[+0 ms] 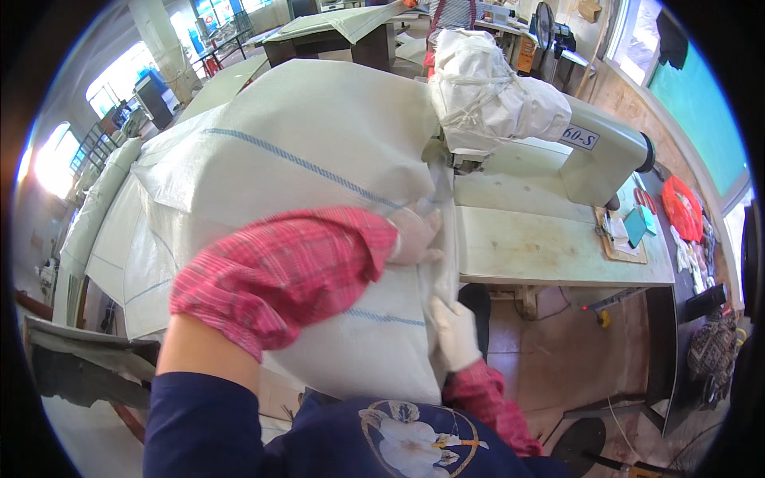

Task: The person repeatedly folds a large white fabric sheet on a worktable in a textile workshop. They align edges, fold the fabric in half multiple times, and smooth it with gloved hands. The process is repeated several times throughout the clip.

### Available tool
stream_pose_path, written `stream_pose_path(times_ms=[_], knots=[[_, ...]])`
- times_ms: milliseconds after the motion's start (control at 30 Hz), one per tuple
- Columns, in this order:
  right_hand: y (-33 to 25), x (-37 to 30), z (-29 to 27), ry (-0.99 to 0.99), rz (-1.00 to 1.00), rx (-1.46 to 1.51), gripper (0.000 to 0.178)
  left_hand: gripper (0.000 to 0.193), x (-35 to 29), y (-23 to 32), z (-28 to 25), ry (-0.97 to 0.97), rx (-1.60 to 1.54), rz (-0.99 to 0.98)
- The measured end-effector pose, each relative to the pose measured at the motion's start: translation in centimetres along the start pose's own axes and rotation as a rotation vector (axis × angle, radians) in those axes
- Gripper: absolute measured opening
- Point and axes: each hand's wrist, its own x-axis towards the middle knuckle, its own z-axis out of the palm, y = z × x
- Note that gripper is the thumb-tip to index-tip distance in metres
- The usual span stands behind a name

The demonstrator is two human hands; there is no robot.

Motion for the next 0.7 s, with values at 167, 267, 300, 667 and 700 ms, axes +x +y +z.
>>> stream_pose_path(times_ms=[167, 267, 300, 667, 700], knots=[[-0.1, -1.4, -2.7, 0.171, 0.117, -0.233, 0.029, 0.076, -0.2, 2.3, 2.2, 0.156, -0.046, 0.003], [0.7, -1.4, -0.1, 0.054, -0.119, -0.316, 0.027, 0.069, -2.0, -1.4, 4.0, 0.141, 0.047, 0.071], [1.0, -1.3, 0.8, 0.038, -0.128, -0.317, 0.028, 0.067, -2.5, -2.6, 4.3, 0.065, 0.115, 0.073], [0.7, -0.5, 0.1, 0.132, -0.064, -0.139, 0.018, 0.043, -5.2, 1.3, 6.4, 0.323, -0.29, 0.207], [0.6, -0.7, 0.1, 0.133, -0.058, -0.129, 0.019, 0.044, -5.5, 1.4, 6.4, 0.335, -0.269, 0.226]])
